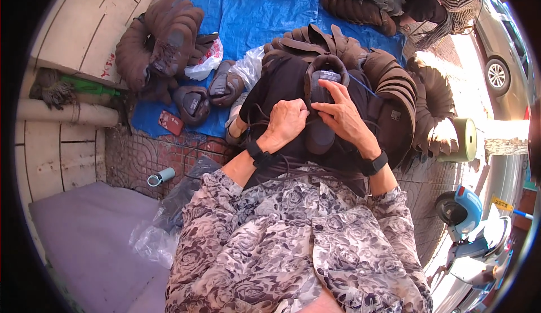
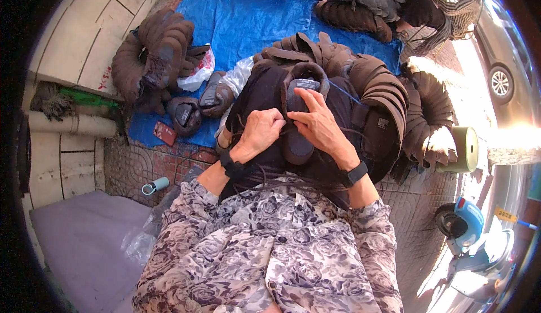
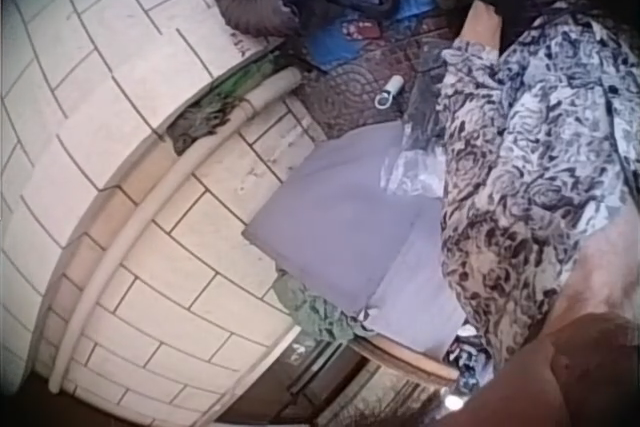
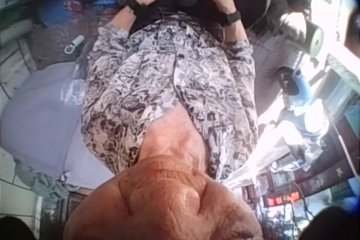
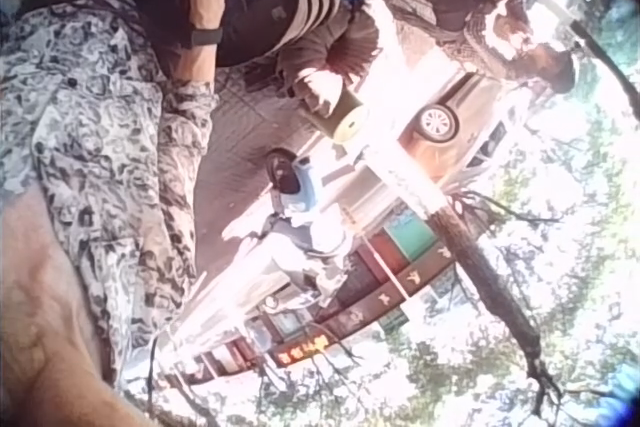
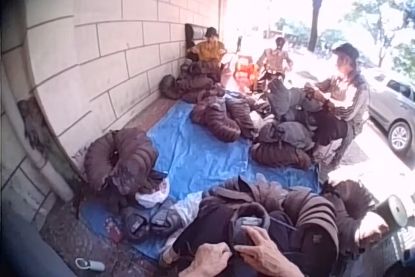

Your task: Lacing a brown shoe while sitting in a shoe manufacturing environment.

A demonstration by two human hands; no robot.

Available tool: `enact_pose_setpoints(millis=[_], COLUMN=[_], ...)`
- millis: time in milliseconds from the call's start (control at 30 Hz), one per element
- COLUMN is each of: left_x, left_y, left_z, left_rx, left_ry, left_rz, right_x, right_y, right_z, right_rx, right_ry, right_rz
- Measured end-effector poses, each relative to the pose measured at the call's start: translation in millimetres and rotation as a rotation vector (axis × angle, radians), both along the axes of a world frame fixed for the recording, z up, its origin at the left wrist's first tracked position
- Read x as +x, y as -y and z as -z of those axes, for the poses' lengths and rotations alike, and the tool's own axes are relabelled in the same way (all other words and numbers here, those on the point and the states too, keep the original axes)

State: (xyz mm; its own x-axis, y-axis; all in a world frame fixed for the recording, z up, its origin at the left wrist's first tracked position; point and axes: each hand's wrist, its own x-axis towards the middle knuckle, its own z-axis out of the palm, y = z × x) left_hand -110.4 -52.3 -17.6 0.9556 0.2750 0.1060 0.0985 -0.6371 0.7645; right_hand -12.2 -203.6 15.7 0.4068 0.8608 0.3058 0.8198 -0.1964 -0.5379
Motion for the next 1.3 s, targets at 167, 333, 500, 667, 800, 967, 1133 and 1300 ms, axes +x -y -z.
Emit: enact_pose_setpoints(millis=[167, 333, 500, 667, 800, 967, 1133, 1300], left_x=[5, -3, 4, 2, 0, 4, -2, -2], left_y=[4, 5, 9, 8, 3, 2, -3, -9], left_z=[5, 2, 9, -7, -7, -20, -16, -22], left_rx=[0.152, -0.4, -0.283, -0.385, -0.351, -0.399, -0.437, -0.35], left_ry=[0.074, 0.013, 0.037, -0.023, -0.009, -0.182, -0.129, -0.131], left_rz=[-0.035, -0.046, -0.046, 0.041, 0.145, 0.145, 0.128, 0.193], right_x=[0, 8, 10, 17, 85, 151, 38, 25], right_y=[-2, -4, -11, -12, 59, 146, 33, 12], right_z=[3, 4, 12, -7, -96, -90, -63, -16], right_rx=[0.051, -0.076, -0.097, -0.285, -0.265, -0.343, -0.32, -0.344], right_ry=[0.032, 0.126, 0.276, 0.464, 0.902, 0.557, 0.32, 0.313], right_rz=[-0.025, -0.067, -0.092, -0.077, 0.498, 0.951, 0.384, -0.005])
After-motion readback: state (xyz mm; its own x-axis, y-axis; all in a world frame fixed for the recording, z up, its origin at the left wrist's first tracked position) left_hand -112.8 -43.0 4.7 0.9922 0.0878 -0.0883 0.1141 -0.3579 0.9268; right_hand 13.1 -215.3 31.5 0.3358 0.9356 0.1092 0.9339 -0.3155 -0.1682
